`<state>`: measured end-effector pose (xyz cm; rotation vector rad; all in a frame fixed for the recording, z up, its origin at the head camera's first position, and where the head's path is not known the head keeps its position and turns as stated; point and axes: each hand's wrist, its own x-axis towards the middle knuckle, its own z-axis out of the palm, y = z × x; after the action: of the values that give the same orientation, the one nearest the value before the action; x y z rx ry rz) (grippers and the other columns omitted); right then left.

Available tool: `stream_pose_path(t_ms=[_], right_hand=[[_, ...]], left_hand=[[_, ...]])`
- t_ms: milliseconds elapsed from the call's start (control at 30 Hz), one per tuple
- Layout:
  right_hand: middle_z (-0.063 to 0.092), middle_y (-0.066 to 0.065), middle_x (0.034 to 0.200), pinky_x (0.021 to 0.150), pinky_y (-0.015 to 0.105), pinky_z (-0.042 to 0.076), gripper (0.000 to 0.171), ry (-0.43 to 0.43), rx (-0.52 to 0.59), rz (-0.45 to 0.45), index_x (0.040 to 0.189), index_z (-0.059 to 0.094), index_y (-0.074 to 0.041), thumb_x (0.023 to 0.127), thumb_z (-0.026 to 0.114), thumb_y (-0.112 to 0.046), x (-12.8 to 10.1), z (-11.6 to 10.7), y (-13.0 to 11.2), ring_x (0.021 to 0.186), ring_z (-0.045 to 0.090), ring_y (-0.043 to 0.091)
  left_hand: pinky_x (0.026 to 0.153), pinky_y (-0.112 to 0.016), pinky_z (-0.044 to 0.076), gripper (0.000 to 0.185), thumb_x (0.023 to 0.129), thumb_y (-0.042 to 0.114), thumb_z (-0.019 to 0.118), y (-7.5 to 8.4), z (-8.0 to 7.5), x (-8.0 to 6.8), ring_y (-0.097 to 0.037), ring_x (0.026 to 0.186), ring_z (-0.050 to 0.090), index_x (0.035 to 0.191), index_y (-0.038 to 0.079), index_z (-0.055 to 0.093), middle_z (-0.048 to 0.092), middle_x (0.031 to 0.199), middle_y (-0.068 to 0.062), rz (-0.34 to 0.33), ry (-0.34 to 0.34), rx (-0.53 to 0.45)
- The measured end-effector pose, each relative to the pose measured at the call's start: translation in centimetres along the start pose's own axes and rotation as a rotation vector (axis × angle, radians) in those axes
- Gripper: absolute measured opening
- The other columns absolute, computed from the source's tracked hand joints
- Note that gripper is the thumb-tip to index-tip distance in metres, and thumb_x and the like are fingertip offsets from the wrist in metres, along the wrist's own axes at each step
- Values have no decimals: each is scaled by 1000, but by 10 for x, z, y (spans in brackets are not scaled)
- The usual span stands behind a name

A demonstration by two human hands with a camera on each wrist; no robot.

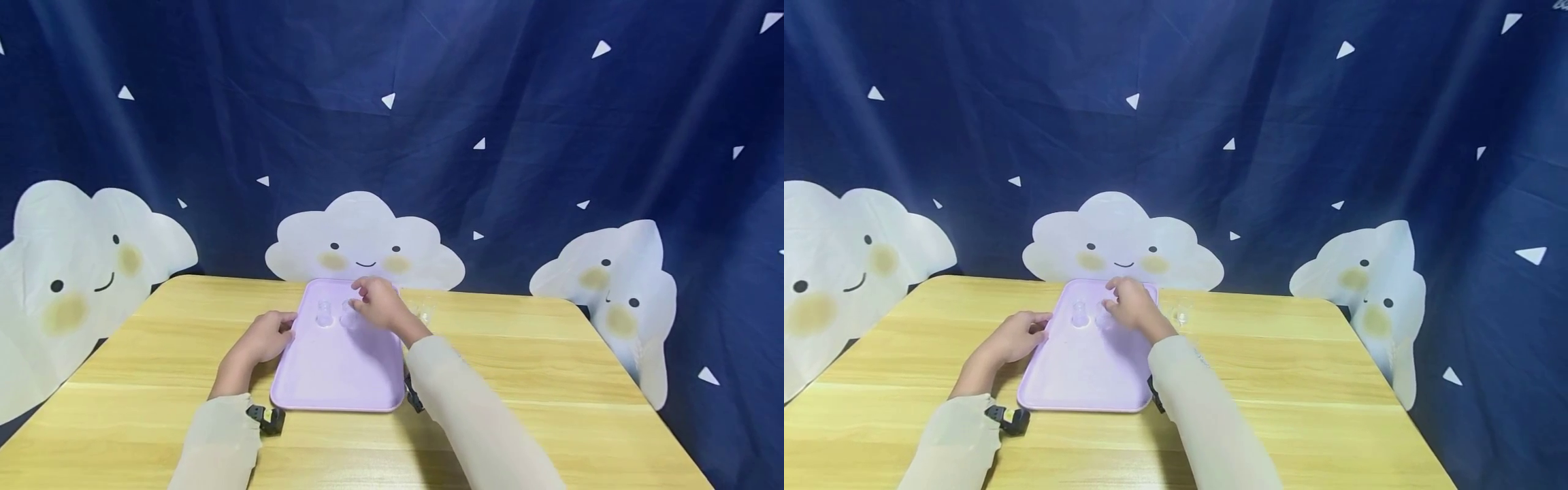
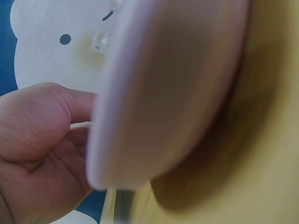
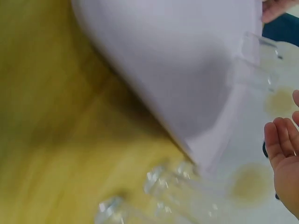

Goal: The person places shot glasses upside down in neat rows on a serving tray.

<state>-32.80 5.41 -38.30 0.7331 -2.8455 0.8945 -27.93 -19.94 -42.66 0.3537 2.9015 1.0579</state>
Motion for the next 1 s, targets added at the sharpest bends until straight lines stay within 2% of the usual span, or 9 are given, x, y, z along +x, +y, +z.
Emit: stream_pose_path(t_ms=[300, 500, 733, 1000], right_hand=[[68, 23, 115, 91, 40, 56, 34, 43, 15, 0, 129, 66, 1, 97, 67, -12, -2, -39, 14, 101, 66, 28], [68, 19, 111, 90, 40, 55, 35, 91, -23, 12, 128, 67, 2, 96, 69, -12, -8, -61, 31, 96, 64, 26], [67, 12, 100, 87, 40, 54, 34, 132, -30, 41, 126, 67, 3, 96, 68, -11, -18, -75, 56, 87, 61, 23], [67, 13, 96, 86, 42, 54, 31, 182, -62, 62, 122, 68, 4, 94, 70, -9, -32, -85, 81, 87, 63, 25]], left_hand=[[103, -58, 48, 45, 96, 1, 54, -2, 2, 0, -43, 117, 61, 138, -15, 54, 67, 122, -30, 4, 1, 7], [102, -58, 48, 45, 95, 0, 55, -1, 2, 0, -43, 116, 62, 137, -14, 55, 66, 123, -30, 13, 7, 6], [101, -58, 48, 45, 95, 0, 54, 0, 1, -1, -43, 115, 62, 137, -15, 55, 67, 121, -30, 21, 1, 9], [103, -59, 47, 45, 95, 0, 54, 0, 1, -1, -46, 119, 60, 138, -15, 54, 66, 122, -31, 12, -3, 10]])
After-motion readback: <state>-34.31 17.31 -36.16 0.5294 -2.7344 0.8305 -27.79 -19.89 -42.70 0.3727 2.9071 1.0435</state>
